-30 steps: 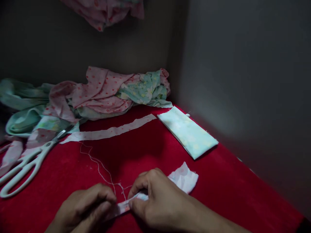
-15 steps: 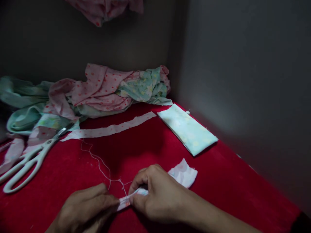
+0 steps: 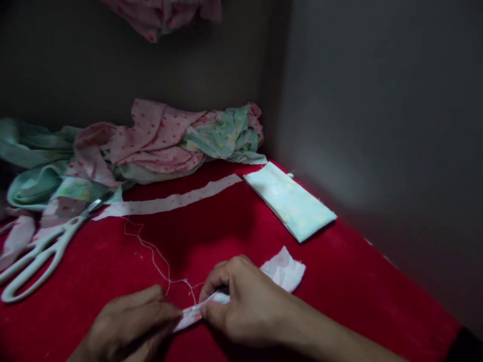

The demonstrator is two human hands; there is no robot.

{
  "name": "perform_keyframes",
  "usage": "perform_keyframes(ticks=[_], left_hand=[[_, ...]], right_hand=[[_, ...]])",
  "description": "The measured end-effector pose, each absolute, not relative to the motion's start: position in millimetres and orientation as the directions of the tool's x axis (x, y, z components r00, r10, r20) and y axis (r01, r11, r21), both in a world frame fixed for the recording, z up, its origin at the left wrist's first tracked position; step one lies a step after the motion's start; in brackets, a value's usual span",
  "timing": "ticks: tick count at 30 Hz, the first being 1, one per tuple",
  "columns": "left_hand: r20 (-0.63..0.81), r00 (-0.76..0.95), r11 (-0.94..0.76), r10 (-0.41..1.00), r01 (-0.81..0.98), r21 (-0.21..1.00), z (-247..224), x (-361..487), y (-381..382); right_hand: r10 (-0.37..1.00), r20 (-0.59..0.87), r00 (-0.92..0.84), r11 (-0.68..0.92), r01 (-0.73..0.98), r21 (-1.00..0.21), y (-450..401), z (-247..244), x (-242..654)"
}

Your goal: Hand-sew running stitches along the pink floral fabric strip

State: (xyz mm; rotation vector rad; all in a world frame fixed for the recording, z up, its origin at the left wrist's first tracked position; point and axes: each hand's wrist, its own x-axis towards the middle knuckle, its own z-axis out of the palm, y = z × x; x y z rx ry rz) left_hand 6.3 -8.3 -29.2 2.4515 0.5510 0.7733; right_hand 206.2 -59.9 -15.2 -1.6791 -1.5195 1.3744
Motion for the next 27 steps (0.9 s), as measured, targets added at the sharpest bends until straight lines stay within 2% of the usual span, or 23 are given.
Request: perform_keyframes(ticks=[8, 14, 19, 27], left_hand=[[0.358, 0.784, -0.717, 0.507, 0.153, 0.681, -51, 6, -5], [0.304, 0.802, -0.652, 0.515, 0.136, 0.746, -44, 6, -5], [0.203, 0.821, -0.597, 0.533, 0.196, 0.778, -36, 7, -4], [0.254, 0.817, -0.593, 0.517, 0.128, 0.795, -47, 7, 1]], right_hand=[[0.942, -0.307, -0.137, -0.214, 0.46, -0.861, -58, -14, 206], [0.939, -0.313, -0.142, -0.224, 0.436, -0.872, -59, -17, 207], [0.933, -0.319, -0.168, -0.229, 0.406, -0.885, -60, -18, 209], [0.903, -0.374, -0.209, -0.319, 0.255, -0.913, -53, -17, 209]])
